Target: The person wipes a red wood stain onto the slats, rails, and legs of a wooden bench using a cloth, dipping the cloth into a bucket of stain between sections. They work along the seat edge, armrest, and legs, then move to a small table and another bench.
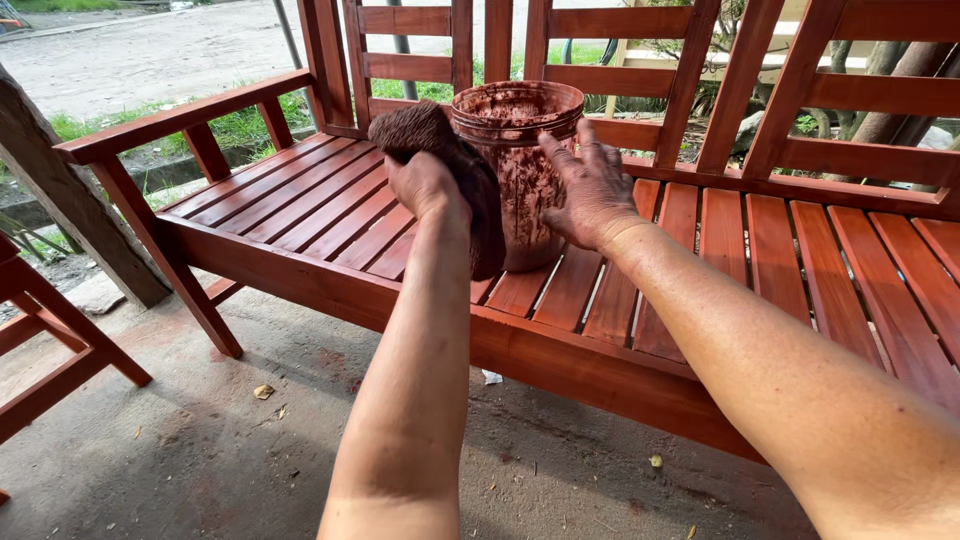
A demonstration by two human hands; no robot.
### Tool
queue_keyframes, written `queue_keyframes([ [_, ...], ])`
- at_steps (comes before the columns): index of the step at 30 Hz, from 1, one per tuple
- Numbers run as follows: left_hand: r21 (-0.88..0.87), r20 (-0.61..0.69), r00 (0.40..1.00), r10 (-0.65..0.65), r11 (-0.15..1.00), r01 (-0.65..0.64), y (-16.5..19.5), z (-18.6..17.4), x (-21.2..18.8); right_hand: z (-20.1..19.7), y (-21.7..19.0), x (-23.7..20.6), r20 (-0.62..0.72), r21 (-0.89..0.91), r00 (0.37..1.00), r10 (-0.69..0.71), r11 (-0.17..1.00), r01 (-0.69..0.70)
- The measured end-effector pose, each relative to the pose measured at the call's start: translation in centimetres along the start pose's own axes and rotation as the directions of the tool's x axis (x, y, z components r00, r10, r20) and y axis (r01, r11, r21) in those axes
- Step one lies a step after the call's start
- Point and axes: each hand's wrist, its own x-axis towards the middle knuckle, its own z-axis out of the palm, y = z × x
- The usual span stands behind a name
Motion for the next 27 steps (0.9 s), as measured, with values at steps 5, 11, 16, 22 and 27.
queue_keyframes([
  [5, 0.509, -0.15, 0.981, 0.121, 0.86, -0.028, -0.3, 2.3, 1.9, 0.3, -1.5, 0.6, 0.253, -0.159, 0.967, 0.029, 0.987, 0.012],
  [11, 0.551, -0.324, 0.931, 0.17, 0.834, 0.04, 1.9, 5.3, 3.1, -0.5, -0.2, 1.9, 0.055, -0.058, 0.994, -0.097, 0.993, 0.1],
  [16, 0.687, -0.242, 0.969, 0.048, 0.713, 0.137, 3.5, 8.3, 1.5, -1.4, 0.0, 3.5, 0.068, -0.181, 0.988, -0.136, 0.972, 0.146],
  [22, 0.98, -0.037, 0.999, -0.002, 0.194, 0.037, 3.3, 8.9, -0.2, -1.6, 1.5, 3.5, -0.129, -0.093, 0.977, -0.171, 0.983, 0.159],
  [27, 0.98, 0.002, 0.991, -0.137, 0.195, 0.025, 2.7, 7.1, -0.1, 0.7, 3.6, 2.1, -0.604, 0.087, 0.776, -0.181, 0.953, 0.29],
])
